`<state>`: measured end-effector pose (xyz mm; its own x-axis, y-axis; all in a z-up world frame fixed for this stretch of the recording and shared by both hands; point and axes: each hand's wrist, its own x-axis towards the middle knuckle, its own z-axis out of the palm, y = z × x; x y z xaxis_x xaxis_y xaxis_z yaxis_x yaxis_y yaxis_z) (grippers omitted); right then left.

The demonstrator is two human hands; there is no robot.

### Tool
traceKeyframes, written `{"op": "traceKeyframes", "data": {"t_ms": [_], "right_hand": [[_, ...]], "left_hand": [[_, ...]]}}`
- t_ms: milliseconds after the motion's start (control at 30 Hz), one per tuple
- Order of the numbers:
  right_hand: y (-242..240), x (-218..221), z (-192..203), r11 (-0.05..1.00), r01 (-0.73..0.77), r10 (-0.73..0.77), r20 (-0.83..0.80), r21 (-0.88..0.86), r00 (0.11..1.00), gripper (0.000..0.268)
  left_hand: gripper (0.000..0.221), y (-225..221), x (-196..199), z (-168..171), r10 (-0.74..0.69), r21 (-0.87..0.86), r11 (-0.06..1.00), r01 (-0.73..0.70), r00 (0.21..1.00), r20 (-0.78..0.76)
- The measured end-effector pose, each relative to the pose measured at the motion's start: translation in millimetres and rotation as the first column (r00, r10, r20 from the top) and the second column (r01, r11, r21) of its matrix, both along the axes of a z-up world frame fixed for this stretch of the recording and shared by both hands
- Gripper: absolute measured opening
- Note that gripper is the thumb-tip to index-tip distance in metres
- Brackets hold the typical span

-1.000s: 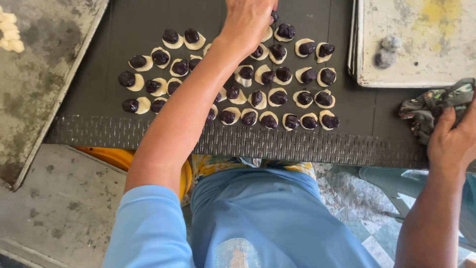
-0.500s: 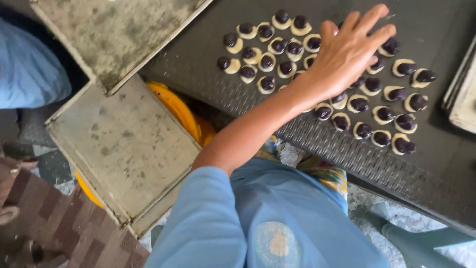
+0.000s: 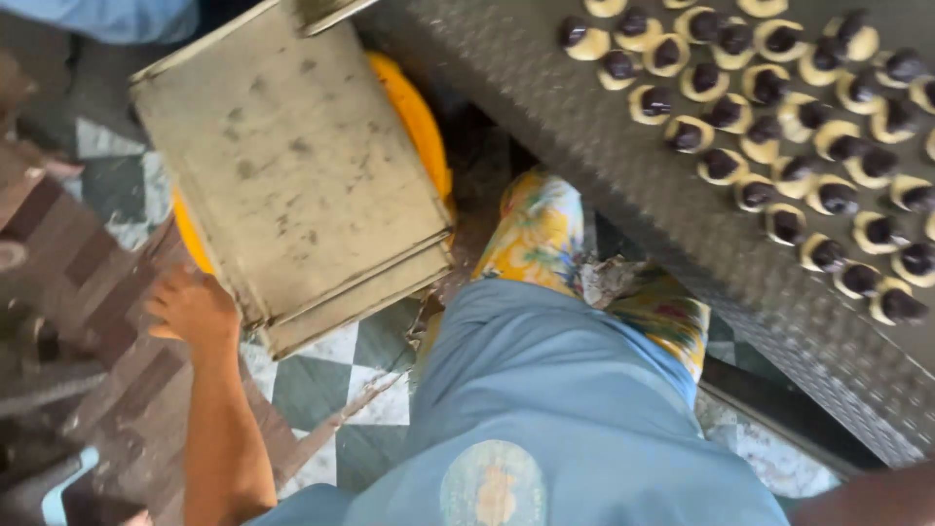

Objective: Placing filling on small dough circles and folding them into shapes on a work surface.

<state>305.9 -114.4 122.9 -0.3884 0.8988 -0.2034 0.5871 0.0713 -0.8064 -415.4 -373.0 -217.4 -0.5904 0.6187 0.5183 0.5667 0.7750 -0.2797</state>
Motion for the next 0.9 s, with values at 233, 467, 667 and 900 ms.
{"op": "traceKeyframes", "data": {"t_ms": [233, 467, 667, 900], "right_hand": [[32, -228, -153, 0.966, -0.260, 0.258, -0.147, 0.007, 0.955, 0.030], [96, -338, -359, 0.899, -0.419, 0.435, 0.158, -0.125, 0.887, 0.037], [89, -359, -370, 0.916, -0.352, 0.387, 0.193, -0.194, 0.902, 0.038], [40, -340, -230, 0.839, -0.286, 0.173, -0.273, -0.462, 0.946, 0.056]], "left_hand": [[0.016, -26, 16, -43, -0.020, 0.014, 1.000, 0.014, 0.772, 0.635], [0.017, 12, 39, -29, -0.043, 0.186, 0.978, -0.090, 0.791, 0.610], [0.028, 26, 43, -18, 0.077, 0.145, 0.937, -0.317, 0.593, 0.801], [0.052, 40, 92, 96, -0.481, 0.354, 0.619, -0.701, 0.018, 0.877]]}}
